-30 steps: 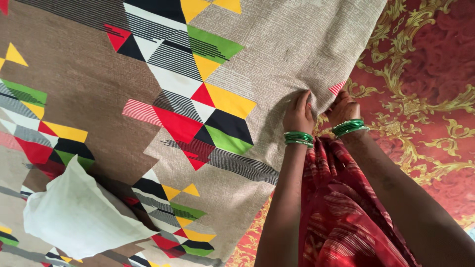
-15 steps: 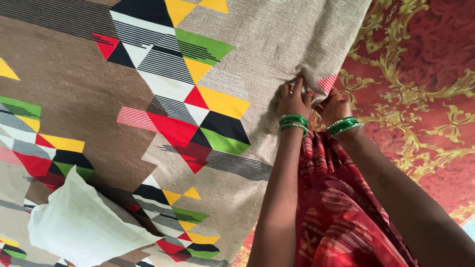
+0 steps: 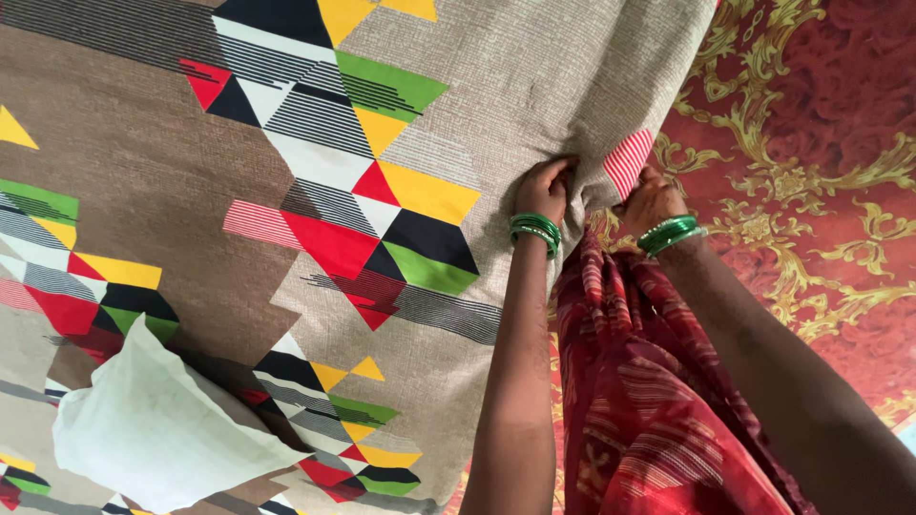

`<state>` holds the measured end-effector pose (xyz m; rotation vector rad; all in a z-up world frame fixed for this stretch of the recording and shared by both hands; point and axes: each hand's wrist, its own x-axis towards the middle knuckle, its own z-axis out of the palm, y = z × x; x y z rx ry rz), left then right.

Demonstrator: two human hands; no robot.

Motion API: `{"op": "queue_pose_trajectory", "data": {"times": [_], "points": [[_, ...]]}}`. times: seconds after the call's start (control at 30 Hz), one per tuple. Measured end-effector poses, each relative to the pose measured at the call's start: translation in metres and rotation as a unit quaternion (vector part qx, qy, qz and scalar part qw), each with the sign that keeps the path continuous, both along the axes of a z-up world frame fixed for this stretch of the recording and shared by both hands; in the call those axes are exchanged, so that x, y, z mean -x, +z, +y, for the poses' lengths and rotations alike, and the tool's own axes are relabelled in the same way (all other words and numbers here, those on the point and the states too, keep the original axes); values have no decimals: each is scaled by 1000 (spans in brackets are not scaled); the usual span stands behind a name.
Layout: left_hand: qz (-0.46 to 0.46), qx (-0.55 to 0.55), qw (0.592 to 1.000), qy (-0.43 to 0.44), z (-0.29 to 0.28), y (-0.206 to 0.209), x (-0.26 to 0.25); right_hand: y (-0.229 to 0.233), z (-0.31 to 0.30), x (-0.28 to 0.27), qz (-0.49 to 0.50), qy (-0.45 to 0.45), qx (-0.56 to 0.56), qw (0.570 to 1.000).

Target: The person folds a large patterned bedspread by aligning its edges and smoothing the fabric by hand.

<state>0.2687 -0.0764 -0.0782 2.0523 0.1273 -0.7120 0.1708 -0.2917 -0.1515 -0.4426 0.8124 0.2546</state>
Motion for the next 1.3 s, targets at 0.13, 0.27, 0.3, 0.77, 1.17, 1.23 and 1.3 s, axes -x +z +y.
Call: {"op": "queue_pose_trajectory", "data": {"times": [0.13, 0.27, 0.3, 0.77, 1.17, 1.23, 1.3], "points": [[81, 29, 996, 34, 3, -3, 1, 23, 5, -30, 86, 14, -14, 996], [-25, -17, 1000, 9, -4, -10, 2, 2, -4, -38, 67, 94, 6, 993], [-9, -59, 998, 7, -9, -7, 3, -7, -9, -36, 57, 84, 21, 995], [-138, -284, 948, 31, -43, 33, 28, 6, -25, -19, -5, 157, 90, 983], [112, -453, 884, -28, -56, 67, -33, 11, -38, -14, 19, 232, 34, 972], [101, -470, 876, -41, -59, 52, -31, 17, -43, -5, -67, 226, -5, 972], [59, -490, 869, -40, -58, 30, -22, 23, -46, 2, -126, 226, -33, 965]]}}
